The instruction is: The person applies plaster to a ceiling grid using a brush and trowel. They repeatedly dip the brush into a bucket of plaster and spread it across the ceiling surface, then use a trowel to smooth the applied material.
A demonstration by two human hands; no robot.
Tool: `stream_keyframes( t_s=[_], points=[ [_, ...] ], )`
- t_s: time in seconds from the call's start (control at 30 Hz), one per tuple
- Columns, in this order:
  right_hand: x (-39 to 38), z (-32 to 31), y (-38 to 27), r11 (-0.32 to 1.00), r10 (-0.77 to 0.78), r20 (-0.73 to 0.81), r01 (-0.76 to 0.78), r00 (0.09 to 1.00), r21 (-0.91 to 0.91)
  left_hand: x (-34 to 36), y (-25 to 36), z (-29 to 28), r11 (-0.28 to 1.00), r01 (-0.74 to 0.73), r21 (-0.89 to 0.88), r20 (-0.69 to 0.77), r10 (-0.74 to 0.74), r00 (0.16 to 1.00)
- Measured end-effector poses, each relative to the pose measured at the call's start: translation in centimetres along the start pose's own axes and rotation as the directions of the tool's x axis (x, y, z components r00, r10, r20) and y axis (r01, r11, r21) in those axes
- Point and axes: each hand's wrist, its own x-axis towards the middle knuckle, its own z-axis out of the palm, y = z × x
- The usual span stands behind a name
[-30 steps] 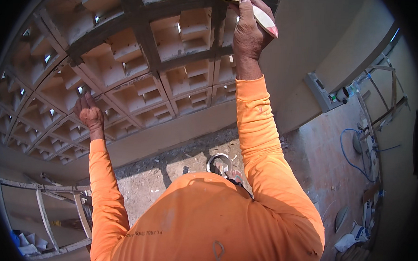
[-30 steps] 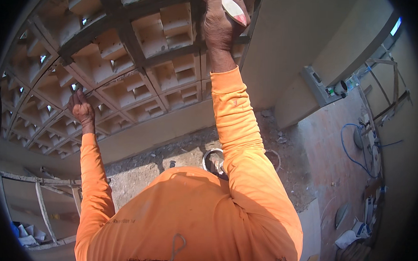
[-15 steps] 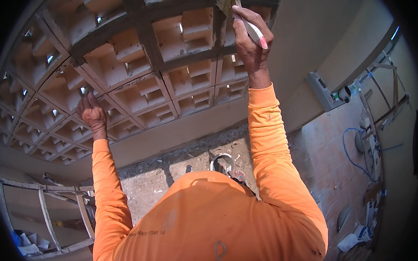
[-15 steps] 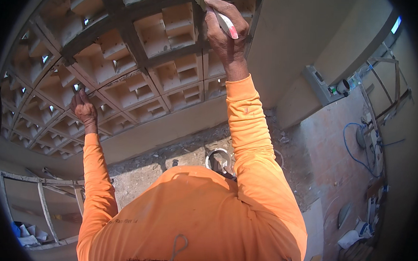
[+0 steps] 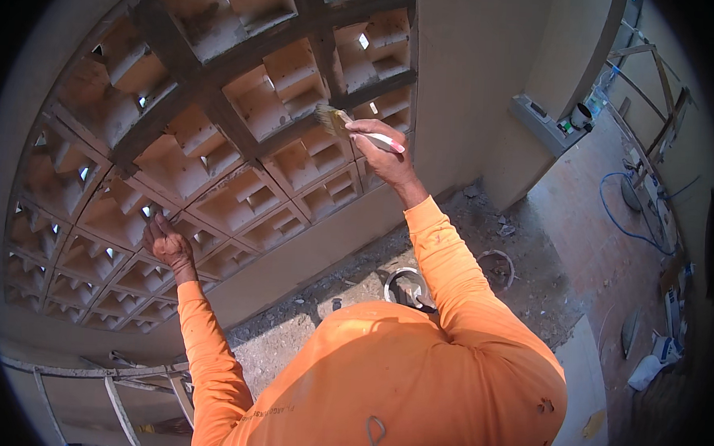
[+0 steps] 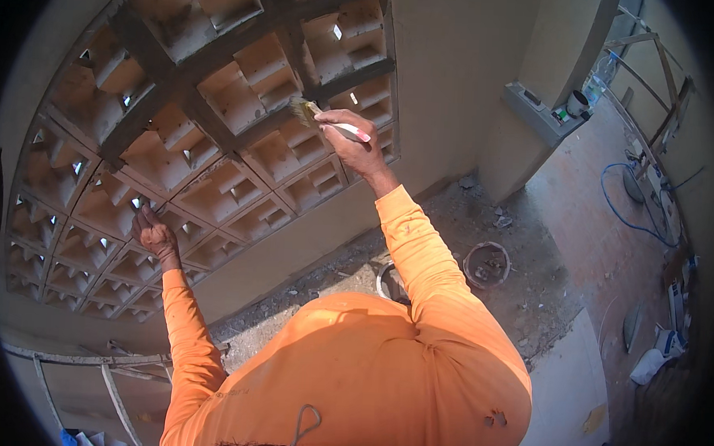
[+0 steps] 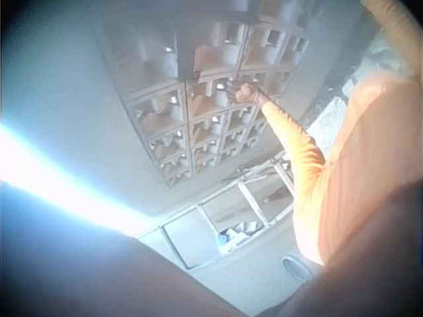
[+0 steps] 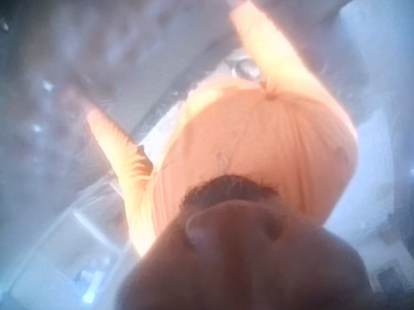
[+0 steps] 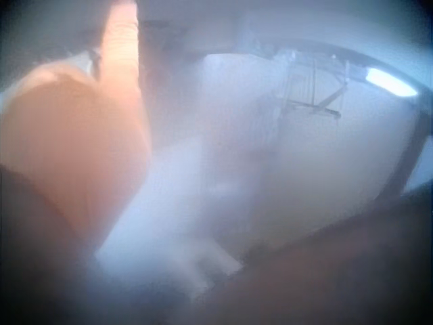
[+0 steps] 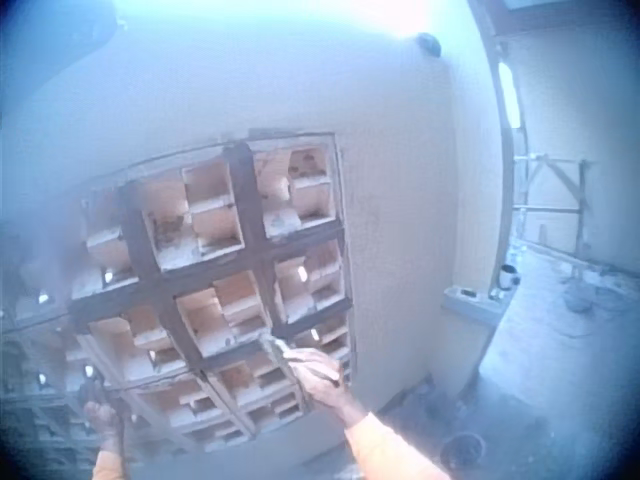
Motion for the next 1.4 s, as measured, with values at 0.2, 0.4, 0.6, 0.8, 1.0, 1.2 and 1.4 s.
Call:
stream_keyframes(
  t_s=[0.2, 0.4, 0.6, 0.8, 1.0, 1.2, 1.4],
  points=[
    [3.0, -7.4, 2.9, 0.993, 0.116, -0.452, -0.103, 0.884, 0.053, 0.0, 0.1, -0.3, 1.000, 0.005, -0.005, 0.040, -0.005, 0.999],
    [3.3, -4.1, 1.8, 0.893, -0.342, -0.359, 0.182, 0.868, -0.411, 0.0, 0.7, -0.4, 0.998, 0.053, -0.041, 0.038, -0.052, 0.998],
    [1.7, -3.1, -1.3, 0.990, -0.005, -0.157, 0.027, 0.988, 0.137, 0.2, 0.7, -0.5, 0.999, 0.031, -0.031, 0.065, -0.029, 0.997],
    [3.5, -2.5, 1.6, 0.772, 0.345, -0.351, -0.051, 0.871, 0.634, 0.2, 0.3, -0.5, 0.999, 0.046, 0.009, 0.081, -0.046, 0.996],
    [-1.6, -1.3, 3.1, 0.783, 0.542, -0.438, -0.241, 0.718, 0.573, 0.1, 0.9, -0.7, 0.999, 0.023, -0.040, 0.039, -0.021, 0.999],
    [1.3, -1.7, -1.6, 0.964, 0.168, -0.465, -0.045, 0.869, 0.264, 0.2, 0.6, -0.6, 0.997, 0.048, -0.068, 0.051, -0.045, 0.998],
    [6.7, 0.3, -8.6, 0.881, -0.467, -0.302, 0.409, 0.831, -0.237, 0.1, 0.4, -0.2, 1.000, -0.009, 0.010, -0.004, 0.009, 1.000]
  ],
)
